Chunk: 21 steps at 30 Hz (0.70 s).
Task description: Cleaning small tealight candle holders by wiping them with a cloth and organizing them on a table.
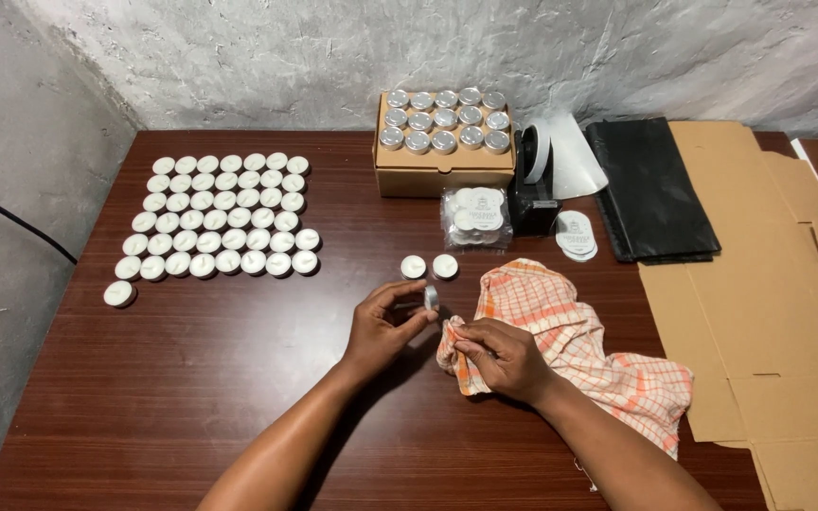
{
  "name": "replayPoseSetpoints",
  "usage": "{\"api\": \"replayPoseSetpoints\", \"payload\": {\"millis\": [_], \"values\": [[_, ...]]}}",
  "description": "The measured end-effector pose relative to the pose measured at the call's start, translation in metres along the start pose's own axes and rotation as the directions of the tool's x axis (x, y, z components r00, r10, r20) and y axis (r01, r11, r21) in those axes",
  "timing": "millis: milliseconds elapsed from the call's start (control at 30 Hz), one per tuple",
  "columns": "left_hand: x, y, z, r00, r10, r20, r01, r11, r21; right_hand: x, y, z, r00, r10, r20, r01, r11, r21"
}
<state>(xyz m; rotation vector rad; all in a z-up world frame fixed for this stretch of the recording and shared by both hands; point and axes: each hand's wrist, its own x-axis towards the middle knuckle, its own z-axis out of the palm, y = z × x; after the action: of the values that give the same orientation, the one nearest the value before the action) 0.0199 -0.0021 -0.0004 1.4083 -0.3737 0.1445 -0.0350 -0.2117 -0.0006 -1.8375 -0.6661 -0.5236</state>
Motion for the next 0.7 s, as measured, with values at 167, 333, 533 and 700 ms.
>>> {"api": "replayPoseSetpoints", "payload": {"millis": [167, 333, 533, 700], "values": [[0.016, -0.015, -0.021, 0.994, 0.089, -0.064, -0.076, 0.980, 0.183, 0.005, -0.002, -0.006, 1.000, -0.003, -0.005, 0.003, 0.999, -0.043], [0.028, -0.010, -0.031, 0.985, 0.096, -0.142, -0.064, 0.975, 0.213, 0.007, -0.004, -0.007, 1.000, 0.012, 0.013, -0.012, 0.998, -0.060], [0.035, -0.011, -0.041, 0.980, 0.122, -0.158, -0.053, 0.922, 0.384, 0.005, -0.002, -0.005, 0.999, 0.033, 0.035, -0.030, 0.996, -0.089], [0.036, -0.015, -0.046, 0.982, 0.163, -0.092, -0.075, 0.792, 0.605, 0.004, 0.000, -0.004, 0.998, 0.026, 0.051, -0.021, 0.994, -0.104]]}}
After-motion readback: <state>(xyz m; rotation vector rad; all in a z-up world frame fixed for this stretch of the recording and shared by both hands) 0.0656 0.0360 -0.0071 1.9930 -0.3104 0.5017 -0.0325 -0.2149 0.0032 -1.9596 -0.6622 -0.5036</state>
